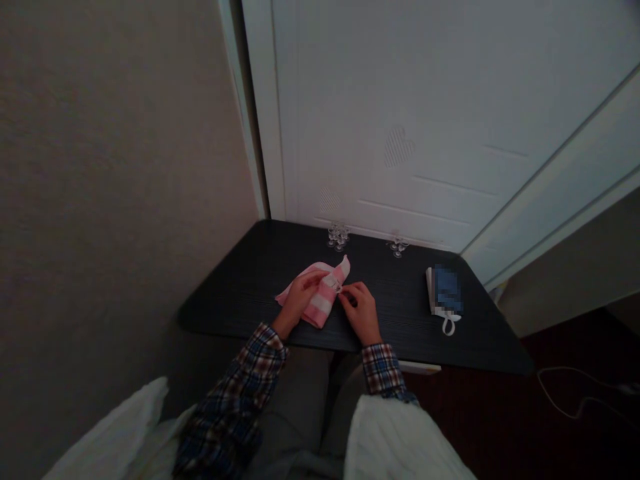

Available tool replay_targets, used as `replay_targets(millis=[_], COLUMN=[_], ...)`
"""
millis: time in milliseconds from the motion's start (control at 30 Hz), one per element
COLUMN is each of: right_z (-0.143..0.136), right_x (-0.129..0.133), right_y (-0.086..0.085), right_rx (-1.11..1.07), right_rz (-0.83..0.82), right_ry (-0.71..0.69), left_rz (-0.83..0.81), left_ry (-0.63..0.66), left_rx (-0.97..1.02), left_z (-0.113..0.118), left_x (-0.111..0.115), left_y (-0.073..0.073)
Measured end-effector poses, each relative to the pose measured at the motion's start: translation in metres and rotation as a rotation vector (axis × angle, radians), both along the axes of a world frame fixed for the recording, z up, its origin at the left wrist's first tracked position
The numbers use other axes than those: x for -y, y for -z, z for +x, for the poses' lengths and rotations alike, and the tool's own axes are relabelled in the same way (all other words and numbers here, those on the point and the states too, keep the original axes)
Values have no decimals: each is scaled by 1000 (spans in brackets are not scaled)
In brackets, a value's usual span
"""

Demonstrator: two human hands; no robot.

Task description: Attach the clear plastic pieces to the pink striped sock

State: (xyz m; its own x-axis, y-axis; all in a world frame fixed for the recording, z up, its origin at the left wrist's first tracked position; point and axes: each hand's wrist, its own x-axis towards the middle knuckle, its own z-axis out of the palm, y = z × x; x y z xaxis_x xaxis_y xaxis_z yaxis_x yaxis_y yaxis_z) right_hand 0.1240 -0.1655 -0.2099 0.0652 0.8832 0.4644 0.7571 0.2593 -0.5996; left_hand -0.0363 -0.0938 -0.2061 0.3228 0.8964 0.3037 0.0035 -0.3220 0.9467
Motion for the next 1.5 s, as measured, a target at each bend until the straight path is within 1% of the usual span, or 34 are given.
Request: replay_targets(millis=[167, 333, 400, 567, 700, 933, 1067, 1233, 1333, 1500], right_z=[2, 4, 5, 3, 1, 0, -1, -3, -3, -4], right_x=[-2, -3, -3, -2, 0, 0, 0, 2, 4, 6], right_y=[5, 8, 8, 5, 3, 0, -3, -8, -9, -11], right_rx=[10, 14, 16, 35, 46, -8, -75, -159, -199, -225], right_rz=[-3, -1, 3, 21, 36, 61, 83, 111, 124, 127], right_ry=[48, 93, 107, 116, 120, 107, 90, 80, 82, 74], left_rz=[30, 62, 70, 94, 135, 181, 192, 196, 191, 204], left_ry=[-6, 77, 89, 40, 18, -25, -26, -17, 16, 68], left_rx=[-16, -76, -104, -151, -174, -212, -203, -150, -117, -68], left_z=[0, 7, 9, 9, 10, 10, 8, 5, 4, 3], left_x=[0, 5, 6, 5, 7, 9, 9, 14, 18, 19], left_y=[1, -1, 0, 4, 4, 5, 3, -6, -10, -10])
